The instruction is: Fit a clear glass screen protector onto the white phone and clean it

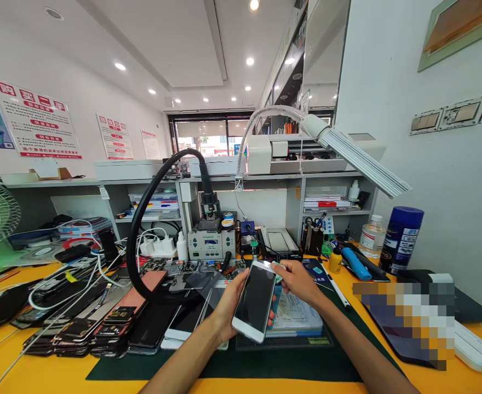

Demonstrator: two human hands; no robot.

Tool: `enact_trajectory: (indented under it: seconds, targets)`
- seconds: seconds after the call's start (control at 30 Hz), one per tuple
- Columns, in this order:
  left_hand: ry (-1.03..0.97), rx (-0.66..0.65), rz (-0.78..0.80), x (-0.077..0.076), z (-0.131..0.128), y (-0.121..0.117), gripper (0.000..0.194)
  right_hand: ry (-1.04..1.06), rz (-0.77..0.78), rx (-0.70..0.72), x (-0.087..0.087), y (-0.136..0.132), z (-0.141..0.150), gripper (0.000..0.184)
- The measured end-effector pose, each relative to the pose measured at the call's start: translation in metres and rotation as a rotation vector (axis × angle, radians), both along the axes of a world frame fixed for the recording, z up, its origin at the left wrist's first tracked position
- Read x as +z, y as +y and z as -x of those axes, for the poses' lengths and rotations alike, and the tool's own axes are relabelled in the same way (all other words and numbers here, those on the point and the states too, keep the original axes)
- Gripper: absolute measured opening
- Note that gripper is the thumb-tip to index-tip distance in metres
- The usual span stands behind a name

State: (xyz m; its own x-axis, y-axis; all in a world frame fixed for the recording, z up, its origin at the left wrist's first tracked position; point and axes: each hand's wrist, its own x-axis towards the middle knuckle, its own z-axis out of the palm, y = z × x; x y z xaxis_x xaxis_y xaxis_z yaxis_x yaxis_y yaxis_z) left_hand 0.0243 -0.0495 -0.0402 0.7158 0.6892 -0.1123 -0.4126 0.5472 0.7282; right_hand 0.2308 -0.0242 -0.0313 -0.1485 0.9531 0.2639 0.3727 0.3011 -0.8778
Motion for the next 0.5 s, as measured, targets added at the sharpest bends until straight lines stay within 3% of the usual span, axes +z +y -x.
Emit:
enact_trajectory:
  seconds: [0.5]
  targets:
    - [0.001,0.004,-0.005,0.0045,-0.0003,-0.0042,0.063,-0.013,-0.002,-0.003,-0.0001,0.0001,-0.0006,0.047]
